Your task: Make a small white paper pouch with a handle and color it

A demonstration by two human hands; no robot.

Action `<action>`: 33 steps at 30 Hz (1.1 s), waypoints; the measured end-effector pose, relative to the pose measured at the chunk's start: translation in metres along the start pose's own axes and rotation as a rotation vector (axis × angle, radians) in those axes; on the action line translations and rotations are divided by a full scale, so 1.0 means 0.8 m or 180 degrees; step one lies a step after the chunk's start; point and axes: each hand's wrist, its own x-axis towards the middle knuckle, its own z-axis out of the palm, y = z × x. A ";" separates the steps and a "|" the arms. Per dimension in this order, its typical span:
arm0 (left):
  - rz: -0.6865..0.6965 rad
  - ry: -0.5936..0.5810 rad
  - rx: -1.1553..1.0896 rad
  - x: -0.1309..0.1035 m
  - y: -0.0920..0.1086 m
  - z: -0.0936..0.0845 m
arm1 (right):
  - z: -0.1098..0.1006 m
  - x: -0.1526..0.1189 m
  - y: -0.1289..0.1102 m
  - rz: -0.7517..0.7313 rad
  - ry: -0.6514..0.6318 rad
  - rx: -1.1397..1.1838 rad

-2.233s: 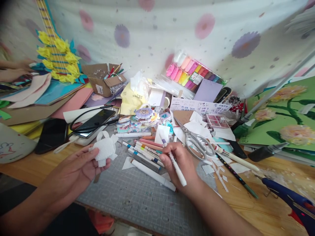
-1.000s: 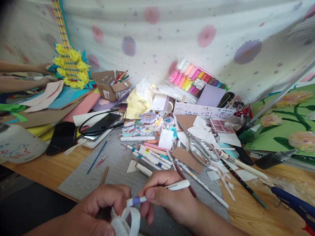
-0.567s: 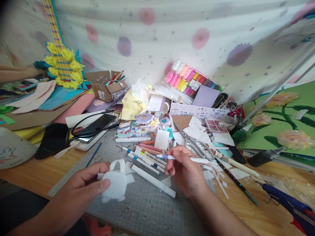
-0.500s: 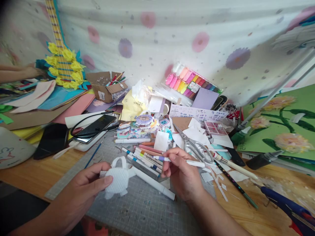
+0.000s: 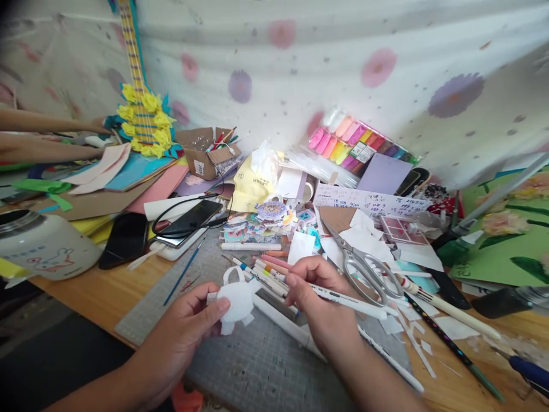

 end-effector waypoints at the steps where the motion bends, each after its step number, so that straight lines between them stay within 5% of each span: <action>1: 0.0036 0.0048 0.0011 0.001 0.002 -0.003 | -0.007 0.005 0.005 -0.0040 0.0104 -0.0217; 5: 0.0256 0.0144 0.0011 0.006 0.009 -0.011 | -0.031 0.019 0.006 -0.0122 -0.0314 -0.0989; 9: 0.0909 -0.0222 0.1336 0.002 0.009 -0.014 | -0.024 0.013 -0.001 0.0342 -0.0866 0.0121; 12: 0.1783 -0.0774 0.2451 -0.004 0.005 -0.015 | -0.011 0.005 -0.002 0.0636 -0.0783 0.0900; 14: 0.1927 -0.1004 0.2784 -0.007 0.004 -0.015 | -0.004 0.001 -0.002 0.0697 -0.0683 0.1116; 18: 0.1482 -0.0929 0.2576 -0.007 0.004 -0.008 | 0.003 -0.003 0.002 0.0538 -0.0601 0.1160; 23: 0.0061 -0.0489 0.1226 -0.006 0.005 0.008 | 0.004 -0.019 0.002 0.0070 -0.0580 0.0870; 33: -0.0191 -0.0397 0.0058 -0.010 0.006 0.020 | 0.014 -0.047 -0.010 -0.0562 -0.0872 -0.0640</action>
